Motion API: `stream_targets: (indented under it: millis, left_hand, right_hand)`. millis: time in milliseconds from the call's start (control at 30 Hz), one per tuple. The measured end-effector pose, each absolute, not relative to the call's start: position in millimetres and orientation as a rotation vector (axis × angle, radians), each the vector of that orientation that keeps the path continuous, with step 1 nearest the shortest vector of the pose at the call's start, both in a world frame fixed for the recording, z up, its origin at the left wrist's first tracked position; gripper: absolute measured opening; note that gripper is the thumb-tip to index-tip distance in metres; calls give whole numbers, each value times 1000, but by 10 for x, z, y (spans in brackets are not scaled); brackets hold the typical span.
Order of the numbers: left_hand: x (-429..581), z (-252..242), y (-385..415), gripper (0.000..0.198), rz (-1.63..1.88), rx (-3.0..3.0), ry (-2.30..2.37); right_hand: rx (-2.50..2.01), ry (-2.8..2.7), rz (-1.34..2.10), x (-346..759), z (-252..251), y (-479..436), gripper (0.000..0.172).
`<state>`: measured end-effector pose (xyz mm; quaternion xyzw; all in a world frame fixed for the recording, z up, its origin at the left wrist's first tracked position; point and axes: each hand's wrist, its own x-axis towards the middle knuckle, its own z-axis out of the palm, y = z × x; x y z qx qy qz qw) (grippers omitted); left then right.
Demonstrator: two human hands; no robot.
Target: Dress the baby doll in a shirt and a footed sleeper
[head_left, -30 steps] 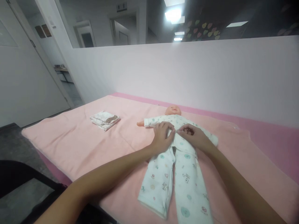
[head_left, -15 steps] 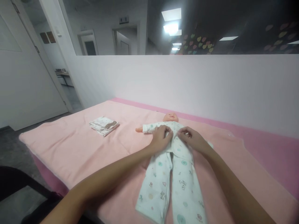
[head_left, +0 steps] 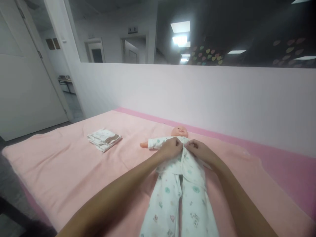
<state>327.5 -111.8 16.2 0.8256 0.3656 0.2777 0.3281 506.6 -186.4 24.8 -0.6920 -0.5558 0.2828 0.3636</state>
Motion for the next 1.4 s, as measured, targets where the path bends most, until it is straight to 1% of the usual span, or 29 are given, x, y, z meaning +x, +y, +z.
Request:
stream_targets:
  millis: [200, 367, 467, 733, 1133, 1400]
  left_hand:
    - [3229, 163, -1070, 21, 657, 2139, 889]
    - [3198, 142, -1000, 23, 572, 2144, 874]
    - [3195, 131, -976, 24, 573, 2141, 857]
    - [3225, 158, -986, 23, 574, 2101, 864]
    - [3242, 72, -868, 28, 569, 2000, 734]
    - [3213, 103, -899, 25, 589, 1963, 691]
  right_hand:
    - [-1731, -1388, 777, 5087, 216, -1840, 38]
    - [-1713, -1405, 782, 5111, 203, -1854, 34]
    - [-1731, -1416, 762, 5115, 192, -1852, 31]
    - [-1769, -1384, 716, 5087, 196, -1831, 31]
    - [-1695, -1346, 806, 5137, 160, -1836, 30]
    - [-1698, -1340, 835, 5180, 127, -1836, 31]
